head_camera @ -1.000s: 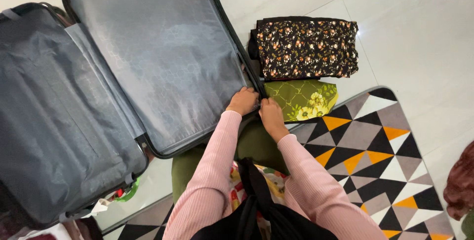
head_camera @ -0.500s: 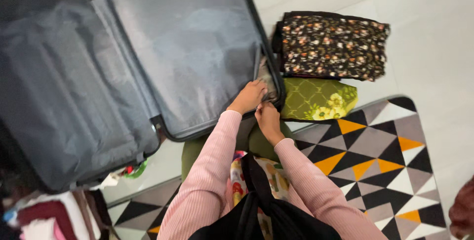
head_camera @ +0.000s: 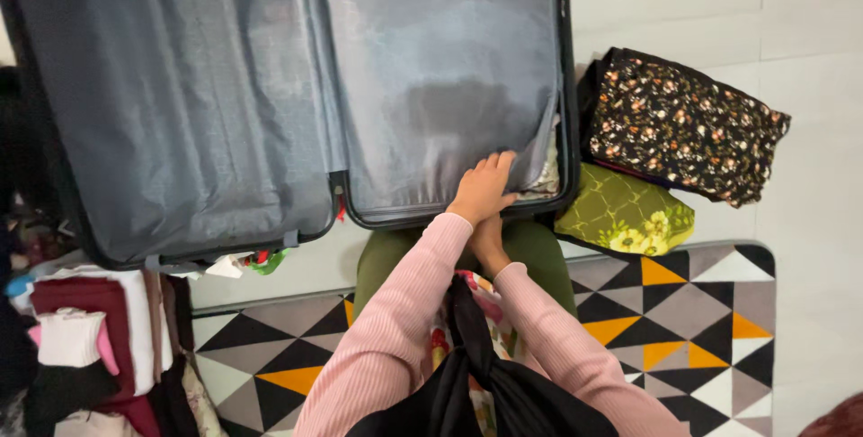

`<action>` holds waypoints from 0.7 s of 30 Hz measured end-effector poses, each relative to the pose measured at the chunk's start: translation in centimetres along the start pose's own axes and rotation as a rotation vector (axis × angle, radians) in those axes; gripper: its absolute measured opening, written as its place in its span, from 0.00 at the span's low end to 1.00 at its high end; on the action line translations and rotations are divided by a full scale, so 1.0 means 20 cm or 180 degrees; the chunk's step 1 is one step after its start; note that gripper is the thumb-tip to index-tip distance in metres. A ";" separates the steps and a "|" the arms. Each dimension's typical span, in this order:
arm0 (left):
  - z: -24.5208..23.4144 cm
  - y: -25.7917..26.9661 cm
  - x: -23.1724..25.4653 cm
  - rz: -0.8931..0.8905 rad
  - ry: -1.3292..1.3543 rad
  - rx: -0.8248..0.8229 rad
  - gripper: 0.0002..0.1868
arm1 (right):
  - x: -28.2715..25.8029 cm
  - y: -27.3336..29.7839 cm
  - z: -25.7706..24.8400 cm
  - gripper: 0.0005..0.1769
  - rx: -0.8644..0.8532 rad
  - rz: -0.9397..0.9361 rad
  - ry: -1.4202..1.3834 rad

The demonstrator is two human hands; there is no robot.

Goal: The person unpacks a suitcase by removing folded clothes one by one. They place the items, including shirts, pants, and patterned garments, onto a pile on the floor next to the suitcase.

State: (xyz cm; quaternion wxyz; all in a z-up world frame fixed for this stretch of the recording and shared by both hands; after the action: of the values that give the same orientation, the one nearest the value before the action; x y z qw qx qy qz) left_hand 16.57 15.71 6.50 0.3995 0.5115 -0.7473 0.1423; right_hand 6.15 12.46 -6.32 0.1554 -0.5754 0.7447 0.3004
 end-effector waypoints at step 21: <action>-0.49 0.65 -0.95 -0.0554 -0.1711 0.0909 0.13 | -0.58 -0.05 0.38 0.07 -0.0446 -0.0110 -0.0290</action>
State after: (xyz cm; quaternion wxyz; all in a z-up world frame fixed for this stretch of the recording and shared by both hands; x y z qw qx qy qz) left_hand 12.59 39.80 1.24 0.1225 0.6438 -0.7520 0.0707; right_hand 9.60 25.91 -5.81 0.1537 -0.5834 0.7039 0.3749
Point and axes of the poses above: each hand's wrist, its own y-axis away from the middle knuckle, its own z-axis out of the palm, x = y × z, the point moved 9 cm from there along -y, towards the middle knuckle, and after that the axes turned 4 degrees about x, right-handed, at the moved point
